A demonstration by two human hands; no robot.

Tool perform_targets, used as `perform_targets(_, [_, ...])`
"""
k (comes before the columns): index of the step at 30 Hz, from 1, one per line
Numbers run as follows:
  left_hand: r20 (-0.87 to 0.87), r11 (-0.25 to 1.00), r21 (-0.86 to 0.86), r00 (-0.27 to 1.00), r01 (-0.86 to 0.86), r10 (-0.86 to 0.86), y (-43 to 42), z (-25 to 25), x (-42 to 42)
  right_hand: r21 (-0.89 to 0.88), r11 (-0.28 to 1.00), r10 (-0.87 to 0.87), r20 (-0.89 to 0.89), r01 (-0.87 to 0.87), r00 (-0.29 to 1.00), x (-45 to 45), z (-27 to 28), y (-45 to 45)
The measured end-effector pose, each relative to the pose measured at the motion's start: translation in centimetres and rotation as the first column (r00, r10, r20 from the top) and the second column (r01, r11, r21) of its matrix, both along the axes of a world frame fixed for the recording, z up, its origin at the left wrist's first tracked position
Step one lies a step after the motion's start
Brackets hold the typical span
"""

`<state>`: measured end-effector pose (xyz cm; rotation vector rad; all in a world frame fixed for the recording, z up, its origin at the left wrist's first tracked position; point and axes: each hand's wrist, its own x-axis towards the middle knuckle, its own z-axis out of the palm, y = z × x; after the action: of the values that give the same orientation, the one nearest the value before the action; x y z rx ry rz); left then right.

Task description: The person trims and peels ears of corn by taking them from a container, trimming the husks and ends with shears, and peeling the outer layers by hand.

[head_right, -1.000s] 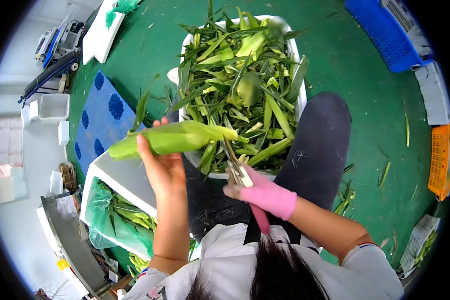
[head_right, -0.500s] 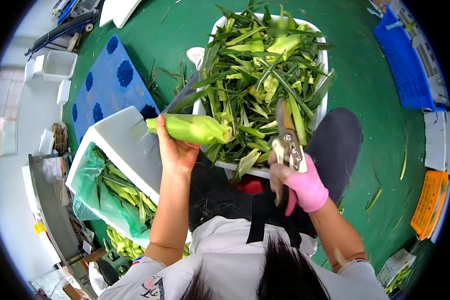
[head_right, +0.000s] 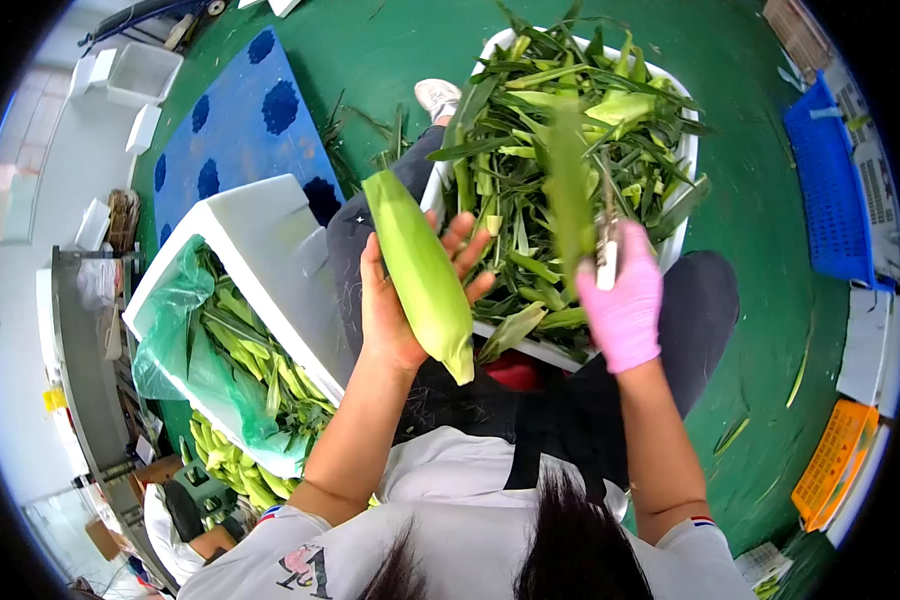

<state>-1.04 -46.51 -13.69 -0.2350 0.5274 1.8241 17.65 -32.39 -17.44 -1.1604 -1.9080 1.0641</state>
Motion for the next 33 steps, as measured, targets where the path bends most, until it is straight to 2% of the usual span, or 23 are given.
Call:
perform_targets(1, [-0.116, 0.999, -0.008, 0.992, 0.054, -0.054, -0.6, -0.5, -0.2, 0.263, 0.964, -0.079, 0.158, 0.035, 0.984, 0.0, 0.2, 1.4])
perform_targets(3, [-0.340, 0.984, -0.043, 0.923, 0.174, -0.178, -2.0, -2.0, -0.2, 0.068, 0.994, -0.099, 0.204, 0.087, 0.974, 1.2, 2.5, 2.6])
perform_targets(4, [-0.533, 0.988, -0.029, 0.834, 0.151, -0.144, -2.0, -1.5, 0.2, -0.136, 0.991, -0.020, -0.085, 0.009, 0.996, 1.3, 3.6, 2.3])
perform_targets(5, [-0.647, 0.986, -0.076, 0.745, 0.148, -0.162, -2.4, -1.8, -0.1, -0.452, 0.884, 0.020, -0.222, -0.121, 0.975, 1.9, 5.6, 1.6])
perform_targets(7, [-0.891, 0.980, -0.166, 0.408, 0.114, -0.198, -2.1, -1.3, 0.3, -0.613, 0.715, -0.007, -0.488, -0.337, 0.873, 0.5, 9.6, -1.5])
perform_targets(8, [-0.957, 0.987, -0.145, 0.243, 0.066, -0.157, -1.8, -1.4, 0.6, -0.674, 0.655, 0.019, -0.438, -0.342, 0.899, 0.0, 11.2, -2.4])
perform_targets(11, [-0.980, 0.996, -0.086, -0.181, -0.001, -0.085, -1.2, -0.7, 0.6, -0.768, 0.523, 0.053, -0.403, -0.369, 0.914, -1.2, 13.0, -4.1])
perform_targets(15, [-0.960, 0.995, -0.015, -0.276, -0.094, -0.041, -1.4, -0.6, 1.3, -0.770, 0.489, 0.170, -0.376, -0.409, 0.911, -1.7, 13.1, -4.7])
perform_targets(16, [-0.938, 0.993, -0.030, -0.341, -0.116, -0.068, -1.5, -0.9, 1.2, -0.768, 0.504, 0.167, -0.361, -0.394, 0.917, -1.7, 12.9, -4.9])
perform_targets(18, [-0.913, 0.989, -0.086, -0.389, -0.119, -0.126, -1.6, -0.9, 1.3, -0.765, 0.533, 0.161, -0.327, -0.361, 0.931, -1.5, 12.5, -5.2])
perform_targets(19, [-0.898, 0.987, -0.111, -0.414, -0.118, -0.151, -1.5, -0.5, 1.4, -0.743, 0.555, 0.096, -0.390, -0.374, 0.916, -1.5, 11.5, -5.5])
perform_targets(20, [-0.897, 0.974, -0.203, -0.379, -0.104, -0.227, -1.8, 0.6, 1.8, -0.718, 0.581, 0.033, -0.451, -0.384, 0.892, -1.5, 10.0, -5.9])
perform_targets(21, [-0.888, 0.956, -0.239, -0.360, -0.172, -0.287, -2.3, 1.6, 2.2, -0.692, 0.605, -0.023, -0.509, -0.393, 0.860, -1.4, 9.1, -6.2])
perform_targets(23, [-0.860, 0.894, -0.312, -0.306, -0.321, -0.409, -4.1, 2.8, 3.0, -0.705, 0.626, -0.042, -0.457, -0.333, 0.888, -1.3, 8.8, -6.6])
perform_targets(24, [-0.923, 0.871, -0.372, 0.026, -0.321, -0.384, -5.1, 2.6, 3.3, -0.694, 0.649, -0.028, -0.430, -0.310, 0.903, -1.5, 8.6, -7.1])
perform_targets(25, [-0.937, 0.877, -0.346, 0.070, -0.334, -0.342, -5.7, 2.4, 3.7, -0.688, 0.666, -0.015, -0.400, -0.289, 0.917, -1.8, 8.3, -7.8])
perform_targets(26, [-0.897, 0.856, -0.433, 0.044, -0.284, -0.439, -6.1, 2.4, 4.3, -0.527, 0.796, 0.062, -0.420, -0.299, 0.905, -2.5, 6.9, -8.7])
perform_targets(27, [-0.849, 0.823, -0.519, 0.024, -0.230, -0.528, -5.7, 3.0, 4.9, -0.186, 0.920, 0.269, -0.335, -0.343, 0.903, -2.7, 4.9, -9.1])
perform_targets(29, [-0.839, 0.812, -0.543, 0.092, -0.216, -0.536, -5.5, 1.8, 5.0, -0.279, 0.900, 0.281, -0.216, -0.335, 0.935, -2.9, 5.7, -9.8])
perform_targets(30, [-0.905, 0.884, -0.424, 0.048, -0.195, -0.423, -5.7, 0.9, 5.0, -0.205, 0.899, 0.309, -0.330, -0.387, 0.892, -3.0, 4.9, -9.1])
perform_targets(31, [-0.954, 0.941, -0.294, 0.000, -0.167, -0.298, -5.8, 0.2, 4.9, -0.321, 0.842, 0.284, -0.421, -0.434, 0.861, -2.6, 4.9, -8.6])
perform_targets(32, [-0.944, 0.964, -0.260, 0.225, -0.059, -0.241, -6.1, -0.1, 4.6, -0.508, 0.742, 0.225, -0.425, -0.437, 0.877, -1.7, 5.8, -8.2])
perform_targets(33, [-0.878, 0.980, -0.195, 0.438, 0.042, -0.194, -6.1, -0.2, 4.2, -0.633, 0.634, 0.046, -0.543, -0.444, 0.839, -1.8, 6.0, -7.8])
